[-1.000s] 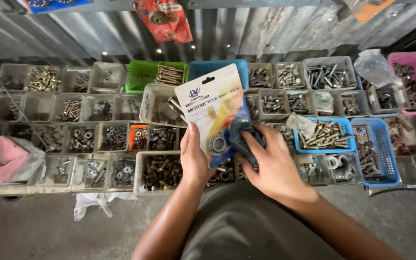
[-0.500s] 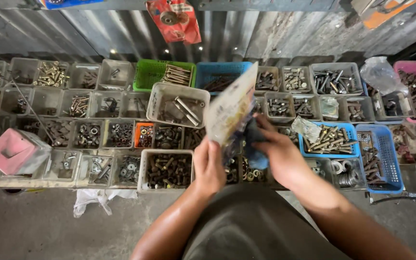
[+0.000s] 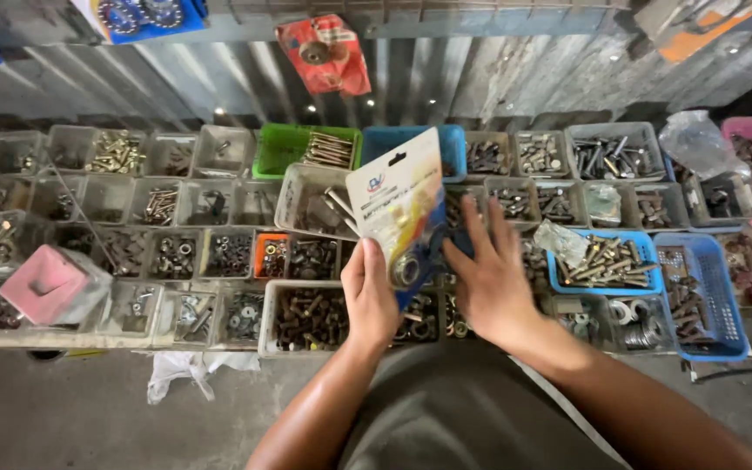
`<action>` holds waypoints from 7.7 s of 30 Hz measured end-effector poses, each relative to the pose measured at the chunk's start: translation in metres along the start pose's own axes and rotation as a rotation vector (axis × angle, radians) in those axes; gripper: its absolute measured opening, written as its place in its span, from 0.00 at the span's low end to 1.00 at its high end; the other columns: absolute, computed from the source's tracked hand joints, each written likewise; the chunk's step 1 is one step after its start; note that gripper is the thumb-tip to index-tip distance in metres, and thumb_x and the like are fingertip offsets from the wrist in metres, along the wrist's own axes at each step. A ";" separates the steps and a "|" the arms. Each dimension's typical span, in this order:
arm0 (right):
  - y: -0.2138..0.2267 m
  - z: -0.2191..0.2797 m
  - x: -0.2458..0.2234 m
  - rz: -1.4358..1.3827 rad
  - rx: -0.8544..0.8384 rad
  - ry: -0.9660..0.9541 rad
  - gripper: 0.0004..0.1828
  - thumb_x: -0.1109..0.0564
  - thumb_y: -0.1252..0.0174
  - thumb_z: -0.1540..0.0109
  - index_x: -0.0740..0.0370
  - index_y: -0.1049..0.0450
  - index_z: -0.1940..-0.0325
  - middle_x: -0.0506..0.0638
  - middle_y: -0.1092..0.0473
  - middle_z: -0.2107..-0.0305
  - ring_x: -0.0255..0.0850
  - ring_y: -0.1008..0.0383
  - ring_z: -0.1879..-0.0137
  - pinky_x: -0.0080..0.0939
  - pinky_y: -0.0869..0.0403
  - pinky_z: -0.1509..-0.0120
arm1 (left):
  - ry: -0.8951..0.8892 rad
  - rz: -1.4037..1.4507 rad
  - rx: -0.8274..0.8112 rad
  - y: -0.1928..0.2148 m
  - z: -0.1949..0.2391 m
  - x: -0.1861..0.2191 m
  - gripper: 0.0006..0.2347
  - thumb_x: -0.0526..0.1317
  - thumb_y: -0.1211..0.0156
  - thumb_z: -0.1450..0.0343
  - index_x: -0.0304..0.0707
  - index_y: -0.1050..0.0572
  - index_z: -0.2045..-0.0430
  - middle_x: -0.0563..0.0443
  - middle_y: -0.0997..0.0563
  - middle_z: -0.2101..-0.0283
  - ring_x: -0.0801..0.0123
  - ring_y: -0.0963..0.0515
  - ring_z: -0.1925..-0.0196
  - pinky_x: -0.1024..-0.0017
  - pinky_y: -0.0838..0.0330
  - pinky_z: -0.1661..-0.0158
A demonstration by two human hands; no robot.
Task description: The person wipes the surface of several packaged items, including a red box and a blister pack, using a dark cloth. The person then hangs the cleaned items on a wire rack.
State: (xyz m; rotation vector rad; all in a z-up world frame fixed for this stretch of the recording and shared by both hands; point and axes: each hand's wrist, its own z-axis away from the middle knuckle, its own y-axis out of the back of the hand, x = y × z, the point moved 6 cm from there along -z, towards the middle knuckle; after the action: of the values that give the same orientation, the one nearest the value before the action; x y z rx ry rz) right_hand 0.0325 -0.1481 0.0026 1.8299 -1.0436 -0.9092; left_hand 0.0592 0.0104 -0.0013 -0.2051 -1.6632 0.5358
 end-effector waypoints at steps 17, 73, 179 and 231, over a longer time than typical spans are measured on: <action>0.034 -0.028 -0.021 -0.019 0.090 -0.048 0.22 0.59 0.44 0.40 0.70 0.25 0.43 0.64 0.37 0.33 0.62 0.39 0.28 0.65 0.38 0.29 | 0.486 0.567 0.467 0.010 -0.022 -0.018 0.22 0.54 0.48 0.25 0.30 0.22 0.51 0.31 0.18 0.52 0.43 0.16 0.56 0.50 0.21 0.54; 0.028 -0.013 0.009 -0.162 0.219 0.068 0.31 0.34 0.34 0.41 0.60 0.22 0.48 0.50 0.23 0.50 0.47 0.19 0.51 0.44 0.20 0.58 | 0.359 0.742 -0.451 -0.027 0.024 -0.043 0.46 0.14 0.60 0.48 0.33 0.51 0.25 0.28 0.31 0.35 0.40 0.32 0.33 0.52 0.34 0.35; 0.009 -0.002 -0.054 -0.089 0.066 0.460 0.21 0.51 0.42 0.37 0.57 0.25 0.40 0.50 0.33 0.33 0.53 0.37 0.26 0.55 0.38 0.27 | 0.889 0.396 0.039 0.005 -0.061 -0.061 0.32 0.67 0.45 0.32 0.29 0.20 0.61 0.37 0.16 0.61 0.49 0.14 0.61 0.54 0.20 0.55; 0.019 -0.057 0.009 -0.136 0.348 0.243 0.17 0.63 0.42 0.39 0.74 0.23 0.48 0.63 0.31 0.37 0.66 0.34 0.31 0.60 0.36 0.31 | 1.020 0.349 -0.061 -0.016 -0.030 -0.064 0.36 0.67 0.43 0.33 0.27 0.22 0.51 0.33 0.19 0.51 0.45 0.18 0.52 0.51 0.25 0.48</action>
State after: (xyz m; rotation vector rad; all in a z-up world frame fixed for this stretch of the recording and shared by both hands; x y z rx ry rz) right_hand 0.0794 -0.1452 0.0406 2.2593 -0.9772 -0.5858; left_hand 0.1022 -0.0245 -0.0478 -0.6943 -0.6445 0.5091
